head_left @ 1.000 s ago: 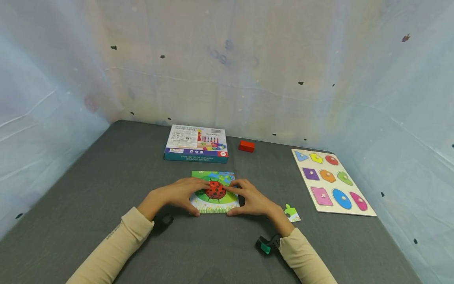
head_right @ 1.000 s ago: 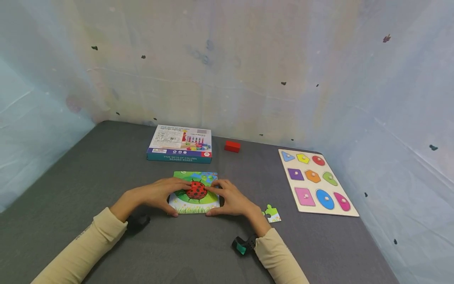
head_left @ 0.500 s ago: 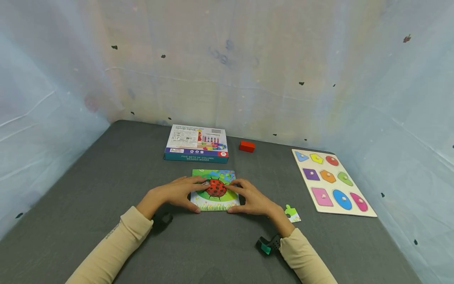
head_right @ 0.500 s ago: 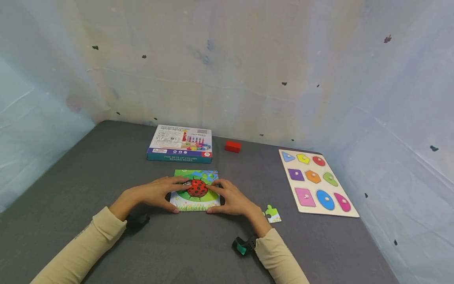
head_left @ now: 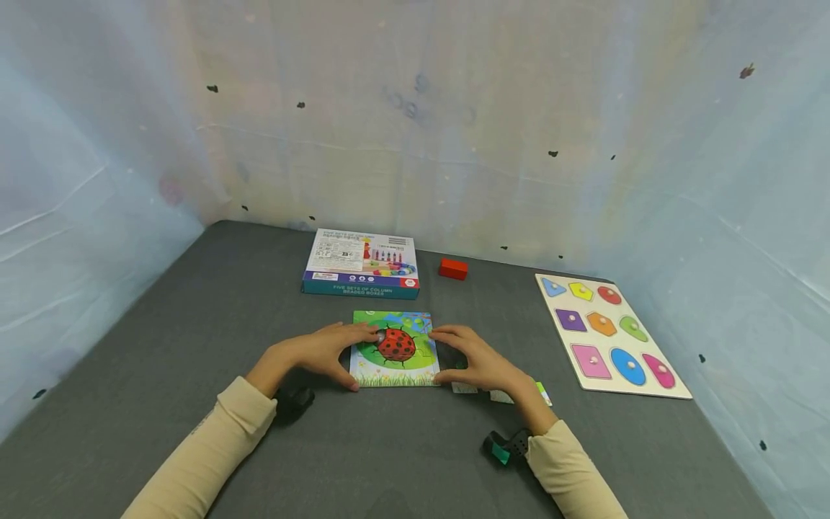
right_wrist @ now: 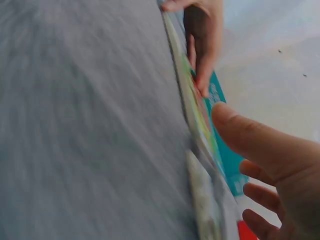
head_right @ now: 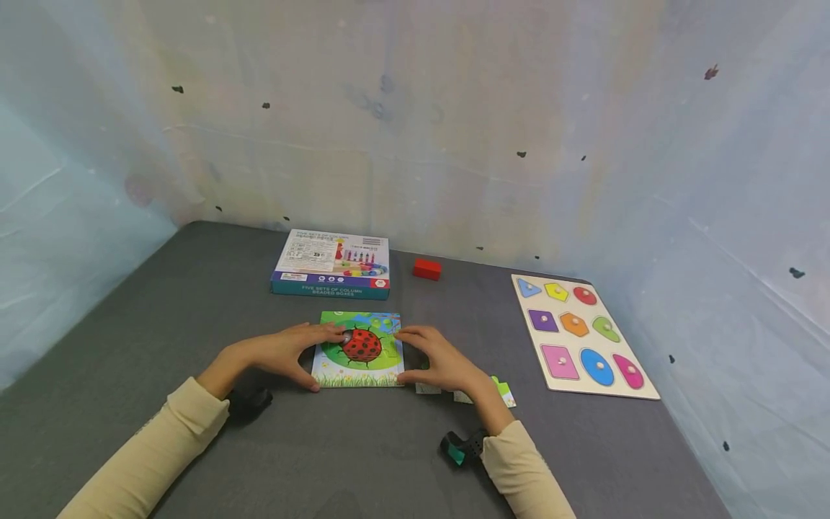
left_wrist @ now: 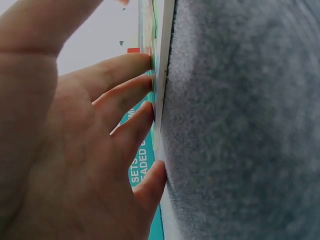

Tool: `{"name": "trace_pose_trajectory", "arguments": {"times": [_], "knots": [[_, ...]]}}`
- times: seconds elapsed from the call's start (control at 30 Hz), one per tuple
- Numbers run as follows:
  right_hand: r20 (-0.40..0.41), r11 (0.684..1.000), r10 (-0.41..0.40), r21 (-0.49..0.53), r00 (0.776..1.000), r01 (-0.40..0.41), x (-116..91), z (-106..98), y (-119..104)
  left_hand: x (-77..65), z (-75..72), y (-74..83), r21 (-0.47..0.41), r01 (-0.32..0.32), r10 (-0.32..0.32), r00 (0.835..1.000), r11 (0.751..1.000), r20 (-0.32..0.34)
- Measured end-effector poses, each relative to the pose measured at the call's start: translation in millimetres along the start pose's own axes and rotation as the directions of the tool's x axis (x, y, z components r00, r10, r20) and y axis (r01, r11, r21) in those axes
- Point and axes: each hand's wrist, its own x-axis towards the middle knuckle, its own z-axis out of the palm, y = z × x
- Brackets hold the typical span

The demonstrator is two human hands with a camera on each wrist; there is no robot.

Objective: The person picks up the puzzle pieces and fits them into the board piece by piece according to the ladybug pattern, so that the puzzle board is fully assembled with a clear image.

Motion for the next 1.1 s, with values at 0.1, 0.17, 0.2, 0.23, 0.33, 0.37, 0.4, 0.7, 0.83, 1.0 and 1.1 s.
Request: {"name": "trace_pose_trajectory", "arguments": {"times": [0.1, 0.17, 0.2, 0.23, 0.33, 0.37, 0.4, 0.7, 0.83, 1.0, 1.1], "knots": [[-0.021, 1.0, 0.023, 0.009, 1.0, -0.023, -9, -8, 5, -0.5, -0.3, 0.1, -0.01, -0.002, 0.002, 1.0, 1.0, 0.004], [-0.024, 0.999, 0.038, 0.022, 0.999, -0.037, -16, -13, 8, -0.8, -0.8, 0.3, -0.019, -0.005, 0.005, 1.0, 1.0, 0.007], [-0.023, 0.999, 0.043, 0.031, 0.999, -0.042, -19, -15, 9, -0.9, -1.1, 0.4, -0.021, -0.005, 0.005, 1.0, 1.0, 0.009], [-0.02, 0.998, 0.048, 0.036, 0.999, -0.048, -22, -17, 11, -1.1, -1.3, 0.7, -0.021, -0.01, 0.01, 1.0, 1.0, 0.009], [-0.007, 0.998, 0.054, 0.038, 0.998, -0.054, -31, -22, 13, -1.6, -2.0, 1.4, -0.028, -0.01, 0.01, 1.0, 1.0, 0.013], [-0.002, 0.998, 0.054, 0.035, 0.999, -0.053, -33, -22, 14, -1.9, -2.3, 1.8, -0.029, -0.012, 0.012, 1.0, 1.0, 0.011], [0.001, 0.998, 0.051, 0.028, 0.999, -0.051, -36, -23, 14, -2.2, -2.6, 2.4, -0.03, -0.01, 0.011, 1.0, 1.0, 0.012], [0.011, 0.999, 0.024, 0.021, 1.0, -0.024, -44, -18, 18, -2.0, -1.4, 4.3, -0.033, 0.011, -0.011, 1.0, 0.999, 0.019], [-0.007, 1.0, 0.007, 0.02, 1.0, -0.007, -44, -14, 21, -1.9, -0.5, 3.8, -0.03, 0.012, -0.012, 1.0, 0.999, 0.017], [-0.009, 1.0, 0.019, 0.014, 1.0, -0.019, -42, -11, 20, -1.4, -0.5, 2.1, -0.023, 0.01, -0.01, 1.0, 1.0, 0.017], [-0.007, 0.999, 0.033, 0.004, 0.999, -0.033, -41, -11, 19, -1.1, -0.9, 1.5, -0.019, 0.002, -0.002, 1.0, 1.0, 0.016]]}}
